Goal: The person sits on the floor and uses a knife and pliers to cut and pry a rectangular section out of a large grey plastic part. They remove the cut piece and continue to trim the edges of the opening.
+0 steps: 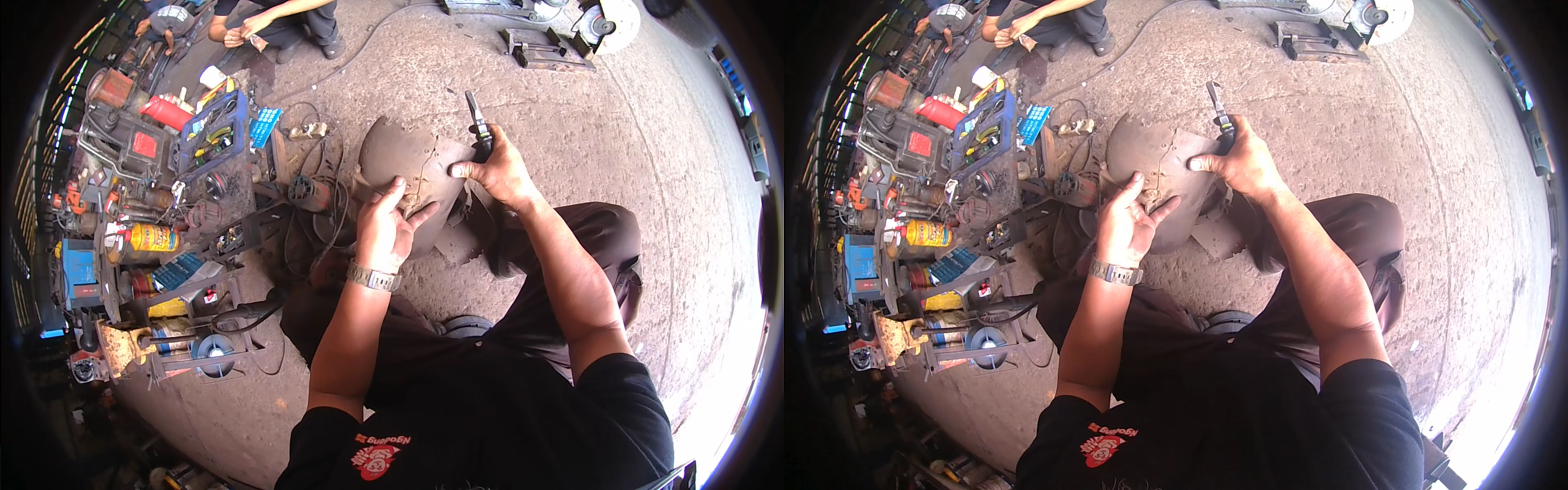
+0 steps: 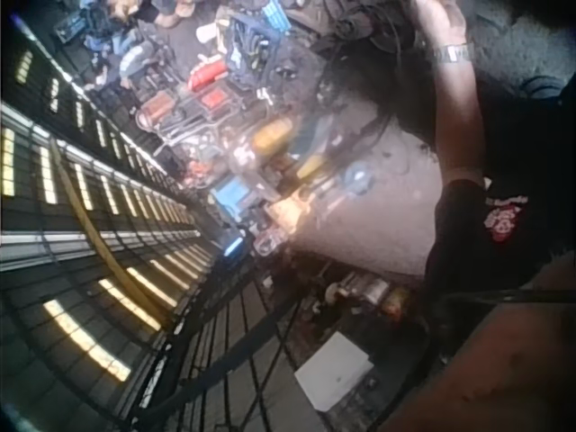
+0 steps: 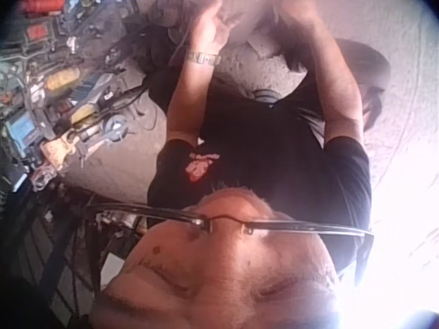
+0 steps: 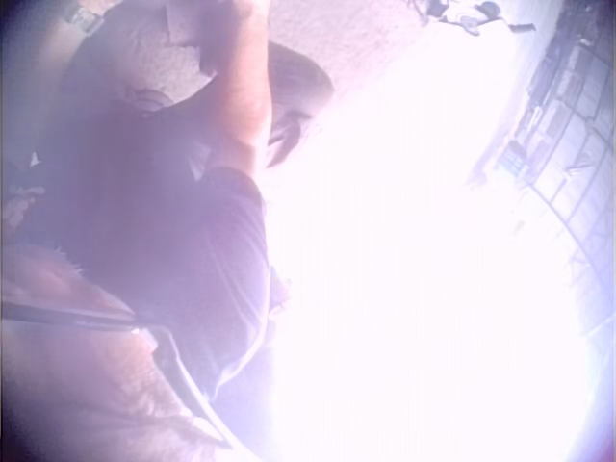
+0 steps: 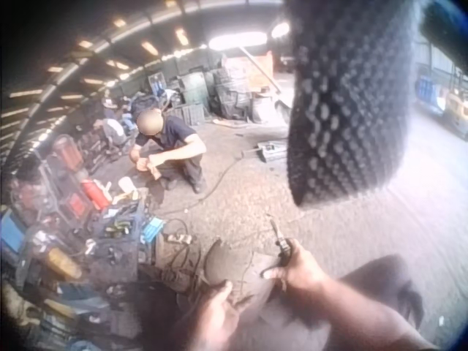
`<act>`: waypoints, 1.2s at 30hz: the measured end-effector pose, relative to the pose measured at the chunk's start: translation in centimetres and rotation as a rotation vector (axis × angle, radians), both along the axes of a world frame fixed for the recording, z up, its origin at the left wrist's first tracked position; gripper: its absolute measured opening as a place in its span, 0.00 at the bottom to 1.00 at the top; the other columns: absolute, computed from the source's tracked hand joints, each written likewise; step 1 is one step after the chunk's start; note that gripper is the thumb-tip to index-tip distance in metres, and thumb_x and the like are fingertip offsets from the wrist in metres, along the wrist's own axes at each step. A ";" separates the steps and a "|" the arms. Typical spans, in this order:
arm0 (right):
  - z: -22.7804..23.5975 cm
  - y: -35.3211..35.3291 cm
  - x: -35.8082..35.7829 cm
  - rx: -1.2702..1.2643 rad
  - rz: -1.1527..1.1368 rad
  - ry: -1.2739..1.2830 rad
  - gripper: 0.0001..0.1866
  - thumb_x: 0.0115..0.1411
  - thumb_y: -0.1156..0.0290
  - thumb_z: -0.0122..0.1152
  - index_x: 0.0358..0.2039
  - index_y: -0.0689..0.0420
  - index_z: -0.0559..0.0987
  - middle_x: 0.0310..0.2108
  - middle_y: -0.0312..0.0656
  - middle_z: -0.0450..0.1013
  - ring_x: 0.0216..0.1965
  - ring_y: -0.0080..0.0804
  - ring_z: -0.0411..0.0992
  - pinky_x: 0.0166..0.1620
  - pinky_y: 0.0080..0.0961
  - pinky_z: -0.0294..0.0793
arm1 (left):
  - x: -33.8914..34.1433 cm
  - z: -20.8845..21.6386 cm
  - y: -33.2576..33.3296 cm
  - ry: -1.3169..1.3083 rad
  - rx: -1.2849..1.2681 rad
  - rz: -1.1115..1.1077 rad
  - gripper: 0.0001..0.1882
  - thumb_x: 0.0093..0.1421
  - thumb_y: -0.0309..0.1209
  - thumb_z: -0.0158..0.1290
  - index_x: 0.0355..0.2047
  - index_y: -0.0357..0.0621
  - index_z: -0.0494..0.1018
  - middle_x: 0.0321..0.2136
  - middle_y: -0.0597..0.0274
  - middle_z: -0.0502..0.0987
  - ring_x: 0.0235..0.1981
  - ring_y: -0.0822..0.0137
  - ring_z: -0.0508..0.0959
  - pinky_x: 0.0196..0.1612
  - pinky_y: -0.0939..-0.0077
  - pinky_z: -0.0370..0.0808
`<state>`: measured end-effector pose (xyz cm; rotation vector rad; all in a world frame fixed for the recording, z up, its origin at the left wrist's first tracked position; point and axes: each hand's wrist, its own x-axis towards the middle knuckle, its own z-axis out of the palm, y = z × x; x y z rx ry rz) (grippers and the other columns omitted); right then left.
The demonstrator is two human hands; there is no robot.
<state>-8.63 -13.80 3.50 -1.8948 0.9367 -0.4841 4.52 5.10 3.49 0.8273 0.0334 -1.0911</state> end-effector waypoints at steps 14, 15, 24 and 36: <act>-0.6 0.3 -0.1 -0.005 -0.060 0.108 0.57 0.39 0.48 0.86 0.61 0.69 0.66 0.53 0.63 0.75 0.58 0.53 0.73 0.60 0.40 0.73 | -1.3 -1.8 0.0 -0.177 0.027 -0.011 0.08 0.64 0.18 0.54 0.40 0.44 0.76 0.40 0.62 0.81 0.43 0.66 0.81 0.54 0.43 0.79; -0.5 0.4 -0.1 -0.004 -0.064 0.104 0.57 0.39 0.48 0.86 0.61 0.69 0.65 0.53 0.63 0.75 0.59 0.53 0.73 0.60 0.40 0.73 | -1.3 -2.2 -0.1 -0.178 0.026 -0.012 0.08 0.64 0.18 0.54 0.40 0.43 0.76 0.40 0.62 0.81 0.43 0.65 0.81 0.54 0.43 0.79; -0.9 0.1 -0.2 0.062 -0.056 0.095 0.57 0.39 0.49 0.86 0.61 0.70 0.65 0.54 0.65 0.74 0.58 0.54 0.73 0.59 0.41 0.74 | -0.8 -2.2 0.0 -0.028 0.011 0.001 0.06 0.66 0.25 0.52 0.42 0.41 0.76 0.44 0.60 0.80 0.50 0.60 0.79 0.57 0.37 0.75; -1.1 -0.3 -0.1 0.059 -0.072 0.042 0.58 0.40 0.49 0.85 0.63 0.69 0.65 0.52 0.62 0.75 0.55 0.51 0.75 0.58 0.39 0.75 | 0.1 -1.4 0.7 0.041 -0.071 -0.198 0.15 0.71 0.33 0.47 0.54 0.40 0.72 0.52 0.56 0.78 0.56 0.57 0.76 0.61 0.33 0.70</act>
